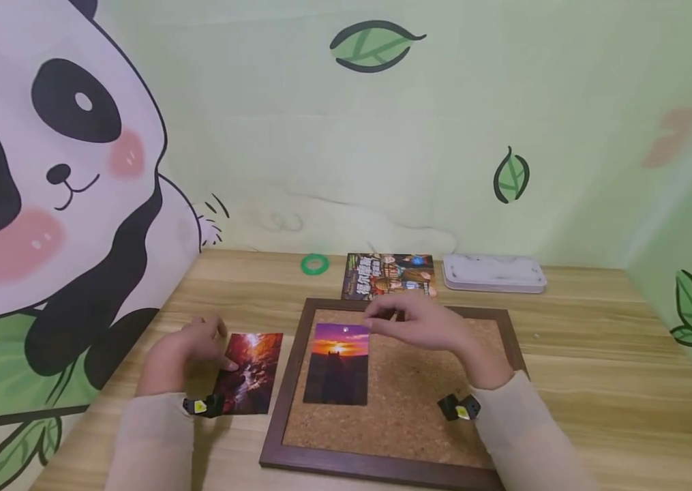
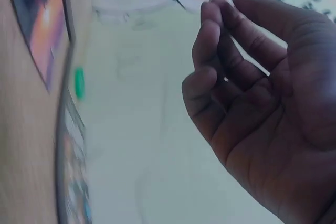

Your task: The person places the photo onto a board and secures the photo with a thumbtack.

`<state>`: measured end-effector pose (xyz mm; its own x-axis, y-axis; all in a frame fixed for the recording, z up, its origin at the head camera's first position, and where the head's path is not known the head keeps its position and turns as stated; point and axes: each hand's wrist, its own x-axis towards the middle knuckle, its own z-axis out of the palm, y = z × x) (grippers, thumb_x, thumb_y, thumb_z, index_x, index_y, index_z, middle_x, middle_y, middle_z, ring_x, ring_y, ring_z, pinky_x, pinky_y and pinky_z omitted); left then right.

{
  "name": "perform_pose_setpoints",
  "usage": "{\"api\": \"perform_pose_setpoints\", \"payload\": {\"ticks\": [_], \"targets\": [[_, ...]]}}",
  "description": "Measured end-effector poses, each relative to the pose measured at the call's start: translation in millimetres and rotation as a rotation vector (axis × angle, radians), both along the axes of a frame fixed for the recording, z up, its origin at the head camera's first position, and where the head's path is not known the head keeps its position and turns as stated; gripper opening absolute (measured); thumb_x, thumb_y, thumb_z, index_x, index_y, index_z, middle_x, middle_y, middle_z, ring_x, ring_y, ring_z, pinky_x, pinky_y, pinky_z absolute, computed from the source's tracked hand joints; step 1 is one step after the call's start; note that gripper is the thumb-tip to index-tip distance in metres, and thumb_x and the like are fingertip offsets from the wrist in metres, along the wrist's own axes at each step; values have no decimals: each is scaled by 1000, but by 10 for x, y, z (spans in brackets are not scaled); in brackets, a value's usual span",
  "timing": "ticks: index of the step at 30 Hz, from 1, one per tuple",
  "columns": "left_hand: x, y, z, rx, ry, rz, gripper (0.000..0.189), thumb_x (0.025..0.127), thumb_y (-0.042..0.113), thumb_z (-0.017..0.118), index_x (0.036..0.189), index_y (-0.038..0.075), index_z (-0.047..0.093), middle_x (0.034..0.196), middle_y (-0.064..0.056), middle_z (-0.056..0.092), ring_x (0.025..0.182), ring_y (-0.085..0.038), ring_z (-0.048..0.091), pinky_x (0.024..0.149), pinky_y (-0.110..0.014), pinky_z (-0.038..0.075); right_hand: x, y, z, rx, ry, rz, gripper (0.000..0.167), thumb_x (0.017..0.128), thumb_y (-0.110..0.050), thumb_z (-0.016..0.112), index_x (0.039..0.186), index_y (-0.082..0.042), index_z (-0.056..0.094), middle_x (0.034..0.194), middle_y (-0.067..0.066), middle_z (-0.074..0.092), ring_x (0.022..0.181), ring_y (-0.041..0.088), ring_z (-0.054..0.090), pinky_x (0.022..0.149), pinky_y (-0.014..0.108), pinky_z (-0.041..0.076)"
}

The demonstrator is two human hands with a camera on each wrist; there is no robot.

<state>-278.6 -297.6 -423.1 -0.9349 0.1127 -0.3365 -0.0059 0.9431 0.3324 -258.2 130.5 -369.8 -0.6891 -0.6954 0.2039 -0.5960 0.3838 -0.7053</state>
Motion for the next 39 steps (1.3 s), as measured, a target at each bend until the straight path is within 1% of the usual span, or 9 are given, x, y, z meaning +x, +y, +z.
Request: {"api": "perform_pose_setpoints", "payload": {"ticks": [5,11,16,19,21,24,30,34,39], "targets": [[-41,-41,-69,27,32,-14,65,74,36,89,117,0,56,114,-24,47,102,-41,48,84,-52,46,-31,644,-3,-14,-39,-135,14,102,-23,61,106,-16,72,94,-4,70,83,22,63,70,33,52],[-150,-83,-205,191,111,-38,90,80,37,85,144,-3,38,139,-34,38,125,-50,40,103,-64,35,-110,1479,-285,-42,-86,-331,21,102,-25,60,105,-7,72,96,7,69,88,24,62,74,38,52],[-188,-120,-280,294,99,-75,91,82,25,82,155,4,32,156,-29,28,141,-52,22,109,-70,20,-159,2184,-676,-281,-229,-470,26,106,-23,54,108,-2,70,93,3,68,84,15,62,71,30,52],[-180,-130,-280,334,65,-52,80,83,20,81,151,9,41,150,-25,36,136,-47,31,107,-67,27,-152,2504,-906,-395,-293,-558,25,106,-23,53,110,-6,71,98,-9,70,89,4,62,74,21,52],[-185,-129,-286,355,64,-53,67,83,16,81,142,7,50,138,-23,46,125,-43,41,103,-61,36,-128,2641,-1010,-349,-282,-619,27,106,-26,55,111,-5,71,97,-12,70,88,2,61,74,19,50],[-195,-133,-299,371,56,-47,47,83,12,81,124,4,59,120,-17,55,109,-34,49,92,-48,43,-88,2750,-1093,-185,-233,-664,35,103,-29,59,117,2,68,98,-10,69,86,4,59,71,22,50],[-210,-130,-296,372,72,-33,31,85,9,78,109,1,60,101,-12,60,94,-27,54,82,-40,44,-50,2801,-1061,55,-173,-636,38,98,-36,67,121,-6,68,112,3,66,93,9,56,75,27,47],[-217,-136,-257,373,106,-14,21,92,17,73,107,5,65,101,-12,61,95,-27,55,83,-41,44,-71,2771,-1043,105,-133,-575,32,96,-34,70,118,-11,71,111,6,68,93,10,58,78,27,46],[-212,-107,-154,520,135,31,30,96,27,69,115,5,64,112,-15,60,98,-28,57,81,-43,48,-76,2752,-1078,109,-137,-551,30,96,-31,70,118,-10,70,108,5,68,91,12,58,77,26,46]]}}
